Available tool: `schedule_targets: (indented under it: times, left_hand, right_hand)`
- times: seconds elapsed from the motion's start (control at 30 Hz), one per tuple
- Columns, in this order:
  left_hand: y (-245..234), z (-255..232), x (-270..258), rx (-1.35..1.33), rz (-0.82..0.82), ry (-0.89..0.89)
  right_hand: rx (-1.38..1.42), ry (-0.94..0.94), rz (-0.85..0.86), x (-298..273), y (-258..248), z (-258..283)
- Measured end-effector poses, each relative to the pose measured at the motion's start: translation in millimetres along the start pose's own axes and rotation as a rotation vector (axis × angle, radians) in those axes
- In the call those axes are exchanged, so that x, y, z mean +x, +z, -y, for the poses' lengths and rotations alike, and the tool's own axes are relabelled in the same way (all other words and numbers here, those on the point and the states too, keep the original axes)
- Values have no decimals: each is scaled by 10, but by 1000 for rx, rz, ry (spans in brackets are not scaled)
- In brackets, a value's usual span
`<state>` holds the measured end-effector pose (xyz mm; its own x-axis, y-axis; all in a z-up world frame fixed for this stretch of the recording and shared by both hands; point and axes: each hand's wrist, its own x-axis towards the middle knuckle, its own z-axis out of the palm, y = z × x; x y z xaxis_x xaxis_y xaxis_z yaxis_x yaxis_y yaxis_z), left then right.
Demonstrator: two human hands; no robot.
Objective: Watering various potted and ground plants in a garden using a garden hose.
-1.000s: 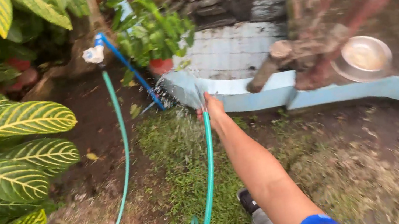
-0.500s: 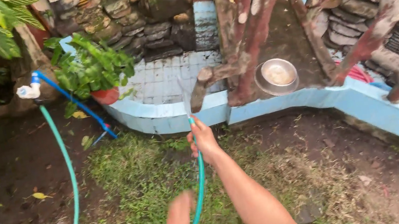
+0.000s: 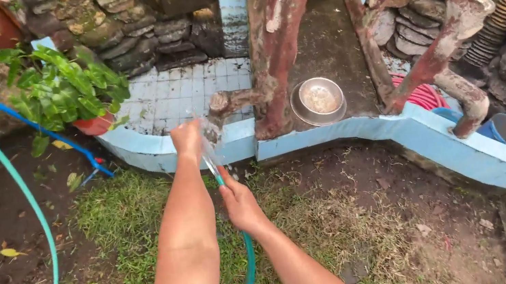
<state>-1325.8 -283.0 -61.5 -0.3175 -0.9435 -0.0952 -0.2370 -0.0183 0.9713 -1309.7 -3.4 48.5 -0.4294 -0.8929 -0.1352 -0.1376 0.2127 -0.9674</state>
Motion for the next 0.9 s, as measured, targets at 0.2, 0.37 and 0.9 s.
schedule_targets:
  times: [0.2,0.37,0.9]
  left_hand:
    - [387,-260,-108,-494,-41,-96]
    - [519,-398,210,-554,-49,-246]
    - [366,-910,48,-734,177,-379]
  right_hand:
    - [39,82,-54,11,-182,273]
    - [41,247,17,-85,-319,754]
    - [-17,48,6,76,-370,1144]
